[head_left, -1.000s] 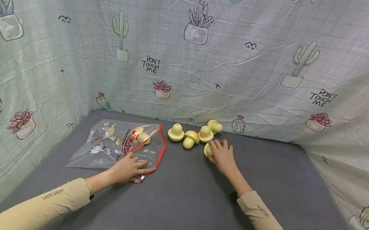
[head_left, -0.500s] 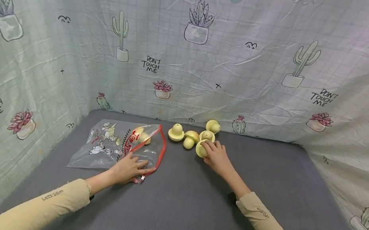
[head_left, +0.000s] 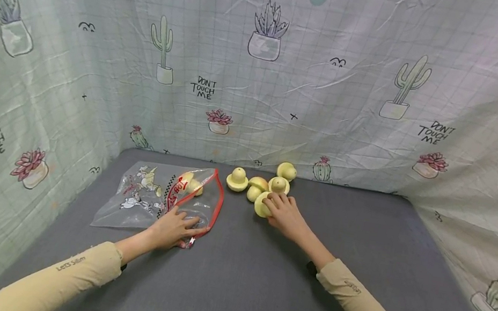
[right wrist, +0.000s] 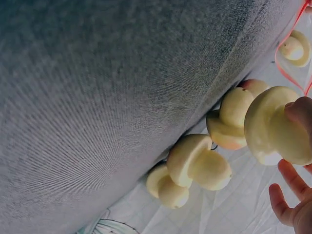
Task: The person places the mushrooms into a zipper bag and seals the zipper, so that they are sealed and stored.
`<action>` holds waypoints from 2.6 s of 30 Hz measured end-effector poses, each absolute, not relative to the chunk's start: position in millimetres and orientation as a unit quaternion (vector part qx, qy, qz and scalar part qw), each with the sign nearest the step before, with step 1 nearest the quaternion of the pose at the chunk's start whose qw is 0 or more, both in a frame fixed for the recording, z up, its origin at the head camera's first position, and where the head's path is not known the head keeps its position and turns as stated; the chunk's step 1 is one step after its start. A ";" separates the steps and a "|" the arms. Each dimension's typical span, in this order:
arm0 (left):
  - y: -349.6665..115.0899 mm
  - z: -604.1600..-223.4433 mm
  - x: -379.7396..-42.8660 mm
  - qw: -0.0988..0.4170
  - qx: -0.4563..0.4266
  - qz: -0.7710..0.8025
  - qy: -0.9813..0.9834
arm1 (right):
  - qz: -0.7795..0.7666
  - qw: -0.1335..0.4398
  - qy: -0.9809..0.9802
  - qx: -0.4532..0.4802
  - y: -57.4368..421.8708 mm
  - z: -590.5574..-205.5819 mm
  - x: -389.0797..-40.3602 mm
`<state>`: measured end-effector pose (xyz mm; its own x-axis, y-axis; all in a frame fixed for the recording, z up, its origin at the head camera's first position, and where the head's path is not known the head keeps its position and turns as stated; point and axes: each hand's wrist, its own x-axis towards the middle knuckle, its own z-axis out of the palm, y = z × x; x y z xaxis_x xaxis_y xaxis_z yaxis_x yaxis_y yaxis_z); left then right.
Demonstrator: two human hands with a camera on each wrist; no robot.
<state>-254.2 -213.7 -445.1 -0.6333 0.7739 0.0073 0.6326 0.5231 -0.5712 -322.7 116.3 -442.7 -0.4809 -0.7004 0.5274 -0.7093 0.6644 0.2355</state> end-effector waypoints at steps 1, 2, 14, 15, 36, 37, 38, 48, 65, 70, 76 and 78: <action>-213.8 -445.0 -253.9 0.132 -0.407 0.270 -0.862 | 0.002 0.308 -0.857 0.413 115.8 -442.8 -322.6; -213.7 -444.8 -253.6 0.133 -0.407 0.271 -0.862 | -0.004 0.313 -0.854 0.415 115.1 -442.8 -322.6; -215.1 -447.7 -253.4 0.143 -0.410 0.271 -0.859 | -0.005 0.323 -0.840 0.435 101.7 -443.0 -324.4; -215.1 -447.4 -253.3 0.145 -0.410 0.270 -0.859 | -0.003 0.323 -0.840 0.436 99.8 -442.8 -324.7; -212.3 -443.1 -251.5 0.143 -0.403 0.284 -0.858 | 0.050 0.289 -0.845 0.446 55.1 -436.5 -332.7; -212.2 -443.1 -251.6 0.145 -0.403 0.285 -0.858 | 0.047 0.289 -0.846 0.446 52.8 -435.9 -333.0; -212.2 -443.3 -251.7 0.147 -0.402 0.286 -0.857 | 0.041 0.291 -0.846 0.444 50.7 -435.5 -333.4; -211.8 -444.8 -253.6 0.133 -0.398 0.293 -0.859 | 0.001 0.316 -0.841 0.439 30.4 -433.2 -336.7; -211.0 -446.2 -253.6 0.148 -0.401 0.293 -0.855 | 0.011 0.299 -0.863 0.407 5.6 -440.9 -339.3; -210.8 -447.0 -254.3 0.145 -0.397 0.297 -0.856 | 0.020 0.295 -0.870 0.395 -0.4 -445.9 -341.4; -210.7 -447.6 -254.1 0.145 -0.396 0.298 -0.857 | 0.028 0.286 -0.879 0.381 -6.5 -452.0 -342.6; -210.5 -447.9 -253.7 0.144 -0.397 0.297 -0.857 | 0.027 0.282 -0.882 0.378 -7.9 -453.5 -342.7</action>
<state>-253.7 -210.5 -447.9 -0.6438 0.7651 0.0110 0.5942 0.5091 -0.6227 -342.7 -7.9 -453.5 -0.5561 -0.6509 0.5169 -0.6807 0.7135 0.1660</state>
